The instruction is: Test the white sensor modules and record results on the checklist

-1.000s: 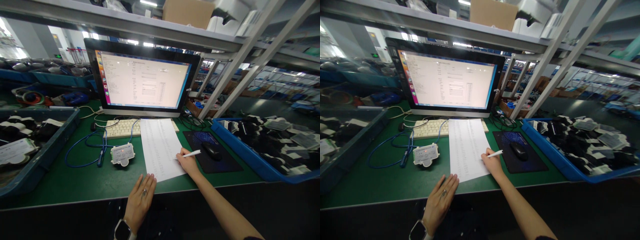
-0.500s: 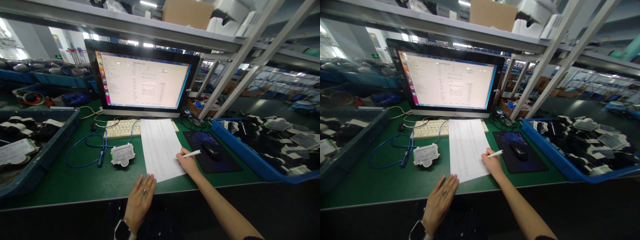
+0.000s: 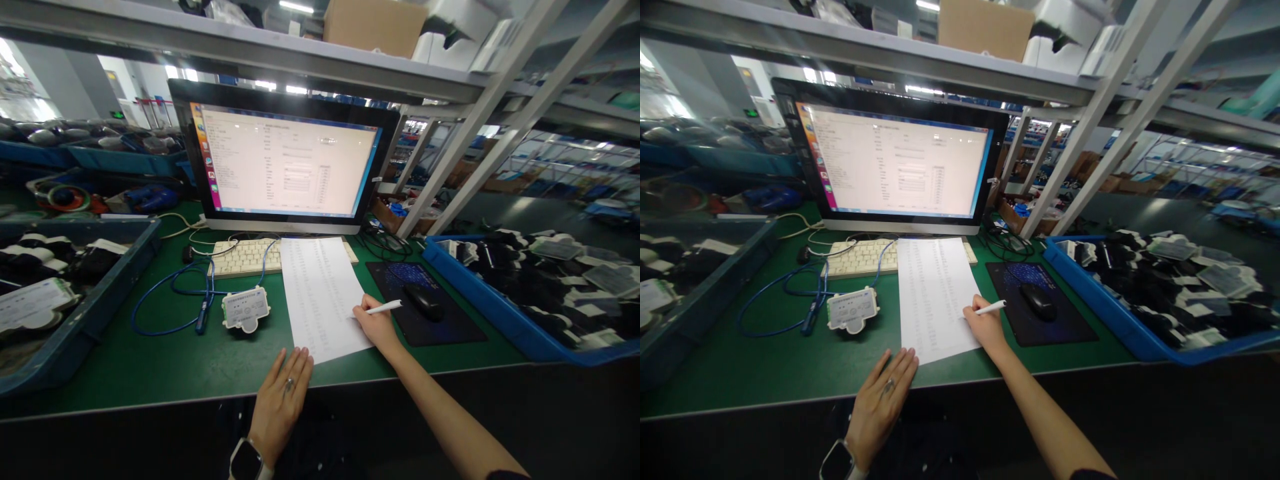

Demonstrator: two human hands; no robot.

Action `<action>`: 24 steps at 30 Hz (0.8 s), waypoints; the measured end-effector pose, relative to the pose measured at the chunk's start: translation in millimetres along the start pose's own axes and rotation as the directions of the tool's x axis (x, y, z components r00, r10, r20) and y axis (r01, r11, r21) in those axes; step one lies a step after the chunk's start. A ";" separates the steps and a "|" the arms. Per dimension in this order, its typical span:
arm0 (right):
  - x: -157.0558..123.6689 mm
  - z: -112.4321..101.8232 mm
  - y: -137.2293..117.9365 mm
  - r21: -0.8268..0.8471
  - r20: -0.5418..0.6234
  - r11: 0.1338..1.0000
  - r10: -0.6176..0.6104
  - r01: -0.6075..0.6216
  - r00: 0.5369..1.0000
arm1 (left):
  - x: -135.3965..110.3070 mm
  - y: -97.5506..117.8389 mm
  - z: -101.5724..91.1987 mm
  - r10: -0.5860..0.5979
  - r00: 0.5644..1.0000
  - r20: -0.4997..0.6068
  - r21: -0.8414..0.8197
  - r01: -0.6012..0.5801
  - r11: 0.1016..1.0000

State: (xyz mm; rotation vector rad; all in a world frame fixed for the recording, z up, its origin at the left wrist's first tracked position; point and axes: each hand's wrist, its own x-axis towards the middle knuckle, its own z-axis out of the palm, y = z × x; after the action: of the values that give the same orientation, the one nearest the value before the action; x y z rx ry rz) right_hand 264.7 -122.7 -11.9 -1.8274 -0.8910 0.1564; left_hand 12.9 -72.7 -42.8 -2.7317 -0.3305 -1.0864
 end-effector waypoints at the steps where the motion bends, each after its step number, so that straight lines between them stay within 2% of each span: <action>1: 0.3 0.2 0.2 0.011 -0.003 1.000 0.005 -0.005 1.000 | -0.4 -0.1 0.1 -0.001 1.000 0.004 -0.002 0.001 1.000; 5: 2.7 -0.2 3.1 0.078 -0.002 0.996 0.049 -0.049 0.999 | -1.6 -0.5 0.9 -0.004 1.000 -0.005 -0.012 0.004 1.000; 9: 8.5 -3.8 6.2 0.176 0.003 0.972 0.156 -0.154 0.988 | -1.3 -1.9 2.2 0.000 1.000 -0.007 -0.019 0.000 1.000; 13: 18.7 -14.5 2.0 0.218 0.089 0.941 0.245 -0.259 0.965 | 1.3 -2.3 -2.1 0.007 1.000 0.003 -0.052 -0.006 0.999; 16: 27.5 -28.6 -3.1 0.185 0.194 0.932 0.277 -0.313 0.941 | 4.6 -1.7 -12.6 -0.005 0.999 0.041 -0.113 0.009 0.994; 19: 37.2 -45.4 -4.1 0.099 0.246 0.935 0.307 -0.339 0.919 | 10.1 -7.3 -25.6 -0.051 0.997 0.051 -0.127 0.058 0.990; 21: 44.3 -57.0 -2.4 0.021 0.236 0.941 0.323 -0.337 0.916 | 16.1 -18.6 -32.6 -0.115 0.993 0.016 -0.078 0.116 0.990; 24: 49.8 -74.2 -0.5 -0.094 0.158 0.948 0.316 -0.304 0.935 | 27.4 -45.9 -38.7 -0.219 0.974 -0.060 0.043 0.222 0.974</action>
State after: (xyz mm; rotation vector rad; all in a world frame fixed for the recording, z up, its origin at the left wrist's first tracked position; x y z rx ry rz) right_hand 336.4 -146.7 35.9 -2.0347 -0.7250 0.4949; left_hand -5.4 -34.6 7.8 -2.6636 -0.6566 -1.1873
